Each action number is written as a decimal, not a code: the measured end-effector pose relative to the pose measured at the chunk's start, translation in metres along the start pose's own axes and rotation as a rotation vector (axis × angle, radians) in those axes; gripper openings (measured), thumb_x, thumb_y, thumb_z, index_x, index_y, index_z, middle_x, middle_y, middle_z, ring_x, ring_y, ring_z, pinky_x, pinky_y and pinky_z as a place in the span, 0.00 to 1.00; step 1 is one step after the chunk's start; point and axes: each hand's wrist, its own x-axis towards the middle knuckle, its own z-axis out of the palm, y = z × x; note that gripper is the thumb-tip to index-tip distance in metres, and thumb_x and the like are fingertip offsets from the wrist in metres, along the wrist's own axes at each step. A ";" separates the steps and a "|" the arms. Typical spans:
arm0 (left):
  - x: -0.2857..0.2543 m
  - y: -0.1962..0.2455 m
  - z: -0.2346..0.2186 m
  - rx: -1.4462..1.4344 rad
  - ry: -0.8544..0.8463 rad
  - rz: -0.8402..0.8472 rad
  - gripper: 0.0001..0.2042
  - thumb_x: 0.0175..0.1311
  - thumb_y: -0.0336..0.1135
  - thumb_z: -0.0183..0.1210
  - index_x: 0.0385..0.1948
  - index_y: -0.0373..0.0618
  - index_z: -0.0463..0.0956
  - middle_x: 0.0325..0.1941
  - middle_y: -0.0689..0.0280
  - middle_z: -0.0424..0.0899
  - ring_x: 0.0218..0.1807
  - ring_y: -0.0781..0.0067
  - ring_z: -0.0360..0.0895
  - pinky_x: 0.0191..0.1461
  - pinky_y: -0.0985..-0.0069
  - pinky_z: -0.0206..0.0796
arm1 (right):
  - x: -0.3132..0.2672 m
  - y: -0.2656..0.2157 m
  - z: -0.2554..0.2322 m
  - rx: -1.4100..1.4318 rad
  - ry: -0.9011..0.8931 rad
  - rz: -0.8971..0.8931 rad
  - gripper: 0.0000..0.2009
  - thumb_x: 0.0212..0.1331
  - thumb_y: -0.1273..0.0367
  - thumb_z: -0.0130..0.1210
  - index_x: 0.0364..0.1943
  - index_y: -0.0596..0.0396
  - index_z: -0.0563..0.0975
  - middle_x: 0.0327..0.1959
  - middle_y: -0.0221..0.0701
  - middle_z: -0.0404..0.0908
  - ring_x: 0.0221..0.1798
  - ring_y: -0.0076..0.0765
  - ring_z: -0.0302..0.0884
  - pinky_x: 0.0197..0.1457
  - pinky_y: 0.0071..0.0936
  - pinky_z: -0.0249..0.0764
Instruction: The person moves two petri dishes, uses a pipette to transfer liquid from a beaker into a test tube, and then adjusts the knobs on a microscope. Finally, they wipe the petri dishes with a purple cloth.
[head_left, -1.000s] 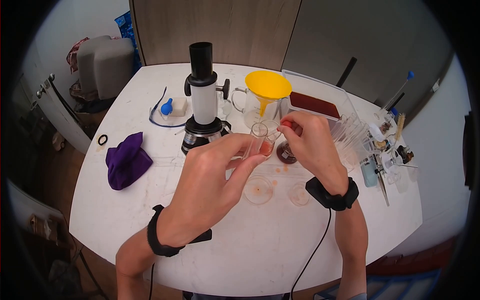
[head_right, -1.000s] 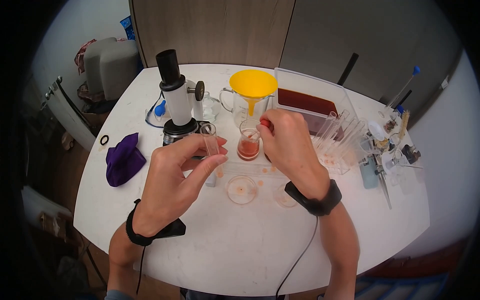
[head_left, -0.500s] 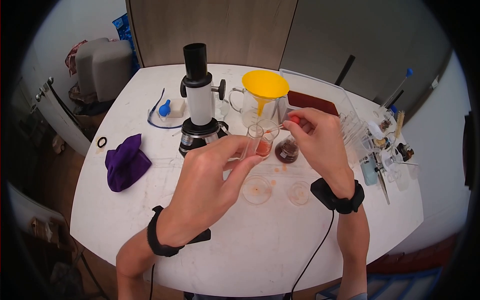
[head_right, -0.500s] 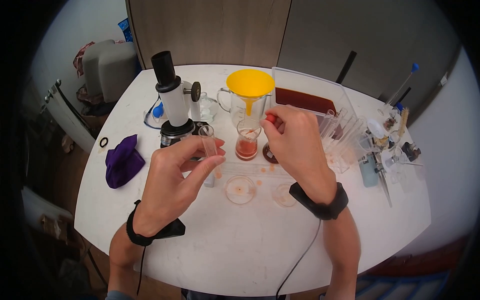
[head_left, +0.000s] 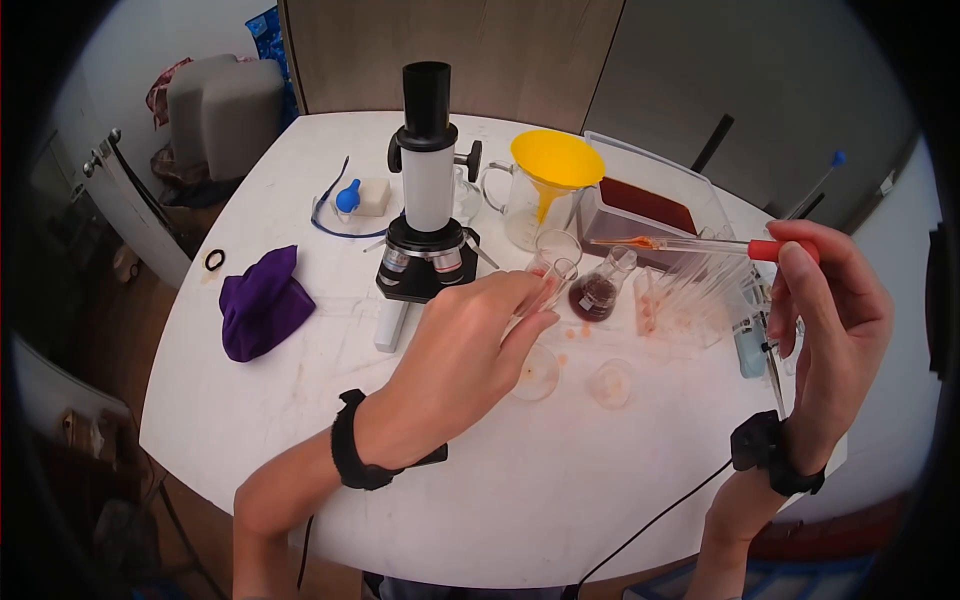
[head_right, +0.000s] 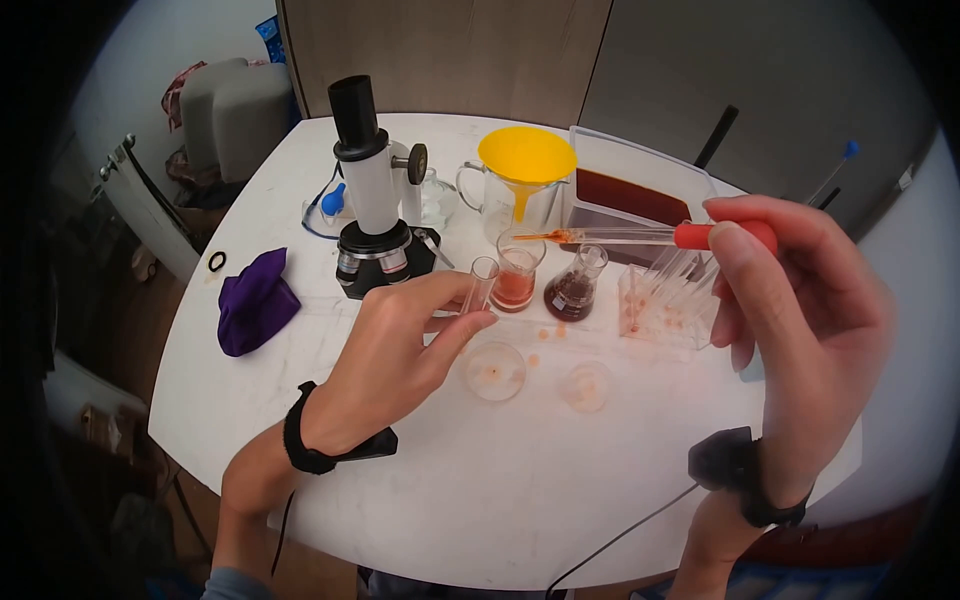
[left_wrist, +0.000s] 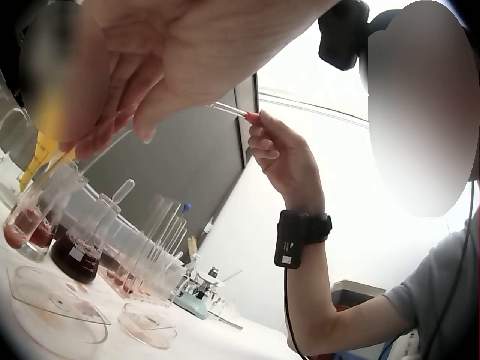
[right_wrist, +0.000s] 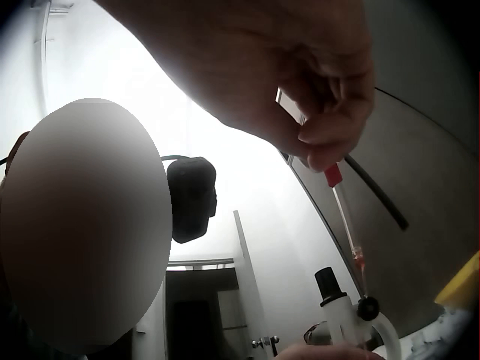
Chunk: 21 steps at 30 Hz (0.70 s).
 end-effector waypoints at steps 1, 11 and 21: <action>0.000 0.000 0.000 0.013 0.001 0.012 0.09 0.69 0.26 0.63 0.45 0.29 0.80 0.40 0.52 0.87 0.40 0.61 0.88 0.48 0.69 0.84 | -0.001 -0.005 -0.001 -0.016 -0.018 -0.001 0.10 0.70 0.68 0.59 0.47 0.59 0.85 0.27 0.26 0.82 0.19 0.13 0.69 0.19 0.11 0.59; -0.001 0.001 -0.002 0.049 -0.011 0.016 0.10 0.69 0.27 0.64 0.46 0.28 0.80 0.41 0.50 0.87 0.42 0.58 0.89 0.48 0.68 0.84 | -0.004 -0.025 0.009 -0.033 -0.080 0.027 0.08 0.68 0.70 0.60 0.44 0.61 0.84 0.29 0.28 0.83 0.19 0.11 0.67 0.19 0.11 0.57; -0.001 0.001 -0.001 0.036 -0.007 0.014 0.11 0.69 0.27 0.64 0.47 0.28 0.80 0.41 0.50 0.87 0.42 0.58 0.89 0.48 0.67 0.84 | -0.005 -0.023 0.011 -0.018 -0.091 0.004 0.08 0.68 0.71 0.60 0.43 0.62 0.84 0.31 0.28 0.83 0.19 0.11 0.66 0.19 0.11 0.57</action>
